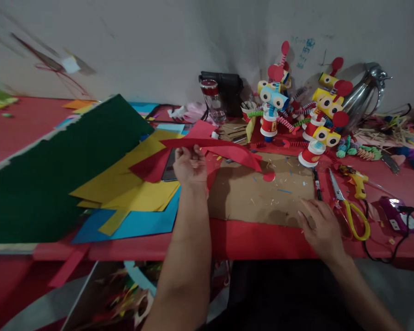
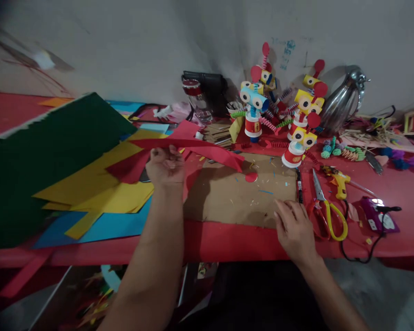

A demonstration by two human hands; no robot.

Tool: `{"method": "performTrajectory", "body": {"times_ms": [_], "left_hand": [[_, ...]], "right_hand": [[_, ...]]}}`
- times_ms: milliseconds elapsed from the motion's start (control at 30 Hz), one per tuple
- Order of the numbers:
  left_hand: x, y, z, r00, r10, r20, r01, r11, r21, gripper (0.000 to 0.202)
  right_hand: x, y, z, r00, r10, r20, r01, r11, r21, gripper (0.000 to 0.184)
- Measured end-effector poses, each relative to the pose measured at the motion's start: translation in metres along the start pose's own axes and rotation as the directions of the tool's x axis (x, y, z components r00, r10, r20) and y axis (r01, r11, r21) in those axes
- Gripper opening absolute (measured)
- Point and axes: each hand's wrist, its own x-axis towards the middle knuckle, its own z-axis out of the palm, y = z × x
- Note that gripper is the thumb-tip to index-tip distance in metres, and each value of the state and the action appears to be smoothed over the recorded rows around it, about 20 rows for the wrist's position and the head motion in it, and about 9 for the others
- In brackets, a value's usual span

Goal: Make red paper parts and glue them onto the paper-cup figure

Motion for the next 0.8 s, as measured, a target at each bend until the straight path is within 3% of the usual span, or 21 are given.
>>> {"method": "performTrajectory", "body": {"times_ms": [67,167,267,367,467,600,700,800], "left_hand": [[-0.008,0.005,0.002,0.999,-0.035,0.016,0.036,0.996,-0.079,0.03],[-0.025,0.012,0.01,0.992,-0.101,0.076,0.114,0.975,-0.193,0.022],[-0.044,0.015,0.021,0.951,-0.159,0.266,0.217,0.955,-0.202,0.023],[-0.058,0.015,0.028,0.88,-0.212,0.424,0.258,0.965,-0.054,0.037],[-0.066,0.014,0.033,0.831,-0.27,0.487,0.295,0.955,0.026,0.05],[-0.072,0.02,0.04,0.836,-0.325,0.442,0.333,0.941,0.062,0.063],[-0.071,0.03,0.043,0.863,-0.254,0.436,0.294,0.955,-0.027,0.067],[-0.063,0.033,0.037,0.826,-0.188,0.532,0.278,0.956,-0.094,0.064]], "right_hand": [[0.005,-0.008,0.004,0.998,-0.012,-0.069,0.014,1.0,0.028,0.047],[0.017,-0.024,0.011,0.993,-0.047,-0.105,0.047,0.999,0.0,0.083],[0.033,-0.046,0.02,0.998,-0.055,0.028,0.053,0.997,0.057,0.118],[0.048,-0.068,0.029,0.98,-0.074,0.183,0.035,0.977,0.208,0.131],[0.062,-0.079,0.035,0.967,-0.08,0.241,0.001,0.95,0.314,0.119],[0.076,-0.068,0.031,0.964,-0.046,0.26,-0.064,0.915,0.399,0.071],[0.082,-0.046,0.02,0.993,-0.066,0.102,0.038,0.965,0.26,0.064],[0.078,-0.022,0.012,0.989,-0.145,0.019,0.144,0.988,0.054,0.062]]}}
